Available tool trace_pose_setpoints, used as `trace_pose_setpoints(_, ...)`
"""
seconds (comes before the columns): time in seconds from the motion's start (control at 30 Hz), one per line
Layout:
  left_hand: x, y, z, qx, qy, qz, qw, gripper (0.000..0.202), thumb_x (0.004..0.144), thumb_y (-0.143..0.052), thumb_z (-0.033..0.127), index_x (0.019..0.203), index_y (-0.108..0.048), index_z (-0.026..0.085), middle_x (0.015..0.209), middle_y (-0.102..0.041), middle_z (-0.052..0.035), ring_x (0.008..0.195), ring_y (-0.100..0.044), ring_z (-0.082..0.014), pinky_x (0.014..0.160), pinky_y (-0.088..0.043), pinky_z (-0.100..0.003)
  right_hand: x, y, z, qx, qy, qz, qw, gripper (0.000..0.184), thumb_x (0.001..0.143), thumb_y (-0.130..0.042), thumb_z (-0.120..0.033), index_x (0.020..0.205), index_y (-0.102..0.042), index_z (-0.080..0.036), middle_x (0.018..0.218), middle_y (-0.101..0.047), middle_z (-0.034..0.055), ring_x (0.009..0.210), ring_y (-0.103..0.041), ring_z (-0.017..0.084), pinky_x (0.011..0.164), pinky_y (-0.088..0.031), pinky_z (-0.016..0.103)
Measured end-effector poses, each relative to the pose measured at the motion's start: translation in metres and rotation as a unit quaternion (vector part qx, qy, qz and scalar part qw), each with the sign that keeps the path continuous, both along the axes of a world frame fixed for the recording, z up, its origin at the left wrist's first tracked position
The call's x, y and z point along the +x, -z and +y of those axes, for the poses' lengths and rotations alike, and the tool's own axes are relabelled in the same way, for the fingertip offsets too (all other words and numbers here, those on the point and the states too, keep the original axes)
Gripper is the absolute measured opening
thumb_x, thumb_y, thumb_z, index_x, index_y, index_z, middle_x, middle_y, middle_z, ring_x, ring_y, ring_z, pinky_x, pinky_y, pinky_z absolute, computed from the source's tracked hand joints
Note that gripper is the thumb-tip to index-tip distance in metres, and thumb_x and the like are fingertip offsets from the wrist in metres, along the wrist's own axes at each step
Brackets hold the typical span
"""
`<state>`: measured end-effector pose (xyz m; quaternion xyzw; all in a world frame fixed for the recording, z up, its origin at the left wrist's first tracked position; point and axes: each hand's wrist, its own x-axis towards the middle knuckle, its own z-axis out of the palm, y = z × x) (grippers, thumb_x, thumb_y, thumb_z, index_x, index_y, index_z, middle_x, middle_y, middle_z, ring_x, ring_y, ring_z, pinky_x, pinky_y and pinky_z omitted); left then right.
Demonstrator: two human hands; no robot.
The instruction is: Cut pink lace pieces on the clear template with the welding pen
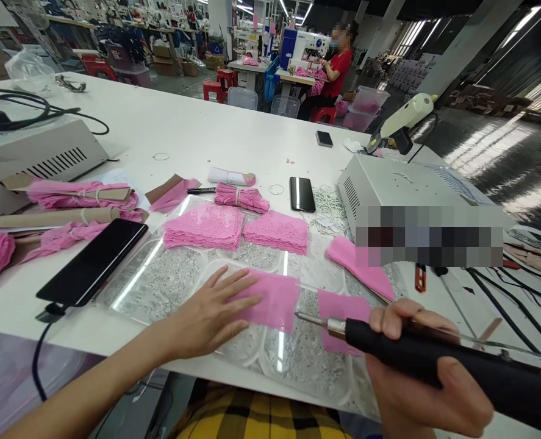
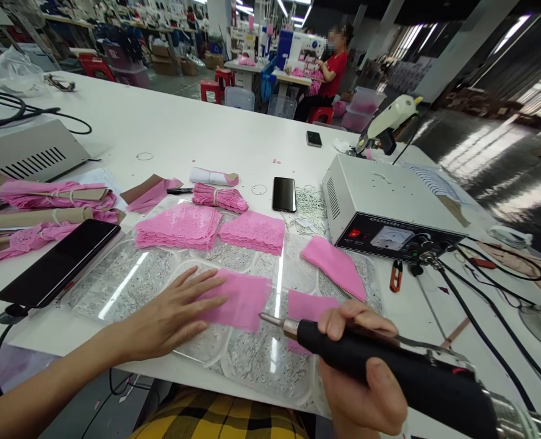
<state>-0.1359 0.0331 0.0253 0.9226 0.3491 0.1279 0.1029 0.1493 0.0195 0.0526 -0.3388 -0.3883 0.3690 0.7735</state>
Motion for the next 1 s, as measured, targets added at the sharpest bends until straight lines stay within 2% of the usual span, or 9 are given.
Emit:
trace_pose_setpoints(0.1,-0.025,0.0,-0.004,-0.008,-0.039,-0.001,0.999,0.045,0.101,-0.041,0.029,0.146,-0.038,0.027,0.155,-0.032,-0.0045,0.145,-0.024,-0.0246,0.12,-0.014,-0.051,-0.002,-0.01,0.007,-0.069,-0.01,0.029,0.997,0.033,0.067,-0.059,-0.047,0.089,-0.066,-0.024,0.085,-0.065,0.0036,0.065,-0.06,0.02,0.061,-0.049,0.042)
trace_pose_setpoints(0.2,-0.045,0.003,-0.009,-0.017,-0.063,-0.002,0.998,0.042,0.1,-0.038,0.022,0.141,-0.045,0.027,0.153,-0.035,-0.0049,0.145,-0.024,-0.0235,0.118,-0.02,-0.05,-0.01,-0.015,0.012,-0.118,-0.037,0.063,0.99,0.033,0.068,-0.06,-0.05,0.088,-0.067,-0.024,0.071,-0.062,0.0007,0.056,-0.055,0.017,0.058,-0.048,0.04)
trace_pose_setpoints(0.33,-0.055,0.007,-0.011,-0.038,-0.058,0.006,0.998,0.046,0.097,-0.035,0.01,0.138,-0.049,0.027,0.153,-0.036,-0.0056,0.145,-0.023,-0.0233,0.117,-0.022,-0.053,-0.026,-0.012,0.018,-0.111,-0.081,0.073,0.988,0.025,0.067,-0.061,-0.042,0.08,-0.066,-0.021,0.065,-0.054,-0.0015,0.053,-0.051,0.013,0.054,-0.046,0.034)
trace_pose_setpoints(0.43,-0.052,0.011,-0.006,-0.045,-0.042,0.031,0.998,0.06,0.087,-0.039,-0.002,0.137,-0.049,0.03,0.154,-0.033,-0.0045,0.146,-0.019,-0.025,0.116,-0.019,-0.057,-0.038,-0.007,0.022,-0.085,-0.115,0.047,0.989,0.021,0.067,-0.06,-0.036,0.08,-0.065,-0.021,0.067,-0.053,-0.0014,0.054,-0.053,0.014,0.056,-0.047,0.036)
trace_pose_setpoints(0.53,-0.046,0.013,0.002,-0.036,-0.022,0.044,0.998,0.068,0.077,-0.041,-0.008,0.132,-0.054,0.029,0.153,-0.035,-0.004,0.146,-0.02,-0.0266,0.116,-0.016,-0.059,-0.047,-0.004,0.024,-0.073,-0.112,0.024,0.991,0.019,0.065,-0.06,-0.035,0.079,-0.065,-0.022,0.067,-0.054,-0.0019,0.053,-0.053,0.015,0.056,-0.047,0.037)
trace_pose_setpoints(0.63,-0.042,0.015,0.007,-0.021,-0.019,0.037,0.999,0.058,0.08,-0.045,-0.004,0.128,-0.058,0.027,0.151,-0.04,-0.006,0.144,-0.026,-0.029,0.115,-0.019,-0.059,-0.05,-0.004,0.027,-0.06,-0.102,0.014,0.993,0.018,0.064,-0.06,-0.033,0.077,-0.064,-0.022,0.068,-0.055,-0.0018,0.053,-0.053,0.014,0.057,-0.047,0.037)
trace_pose_setpoints(0.8,-0.038,0.018,0.013,-0.004,-0.039,-0.023,0.999,0.042,0.092,-0.044,0.008,0.129,-0.057,0.023,0.144,-0.048,-0.0097,0.138,-0.037,-0.0293,0.112,-0.031,-0.056,-0.045,-0.007,0.032,-0.042,-0.088,0.008,0.995,0.02,0.064,-0.058,-0.031,0.078,-0.065,-0.019,0.068,-0.057,-0.0007,0.055,-0.054,0.014,0.059,-0.047,0.036)
trace_pose_setpoints(1.0,-0.025,0.016,0.023,-0.031,-0.088,-0.084,0.992,0.023,0.097,-0.047,0.019,0.106,-0.068,0.019,0.137,-0.055,-0.0102,0.135,-0.043,-0.0272,0.112,-0.034,-0.052,-0.043,-0.007,0.039,-0.034,-0.08,0.001,0.996,0.018,0.064,-0.055,-0.03,0.076,-0.065,-0.02,0.068,-0.057,-0.0007,0.054,-0.054,0.014,0.059,-0.046,0.036)
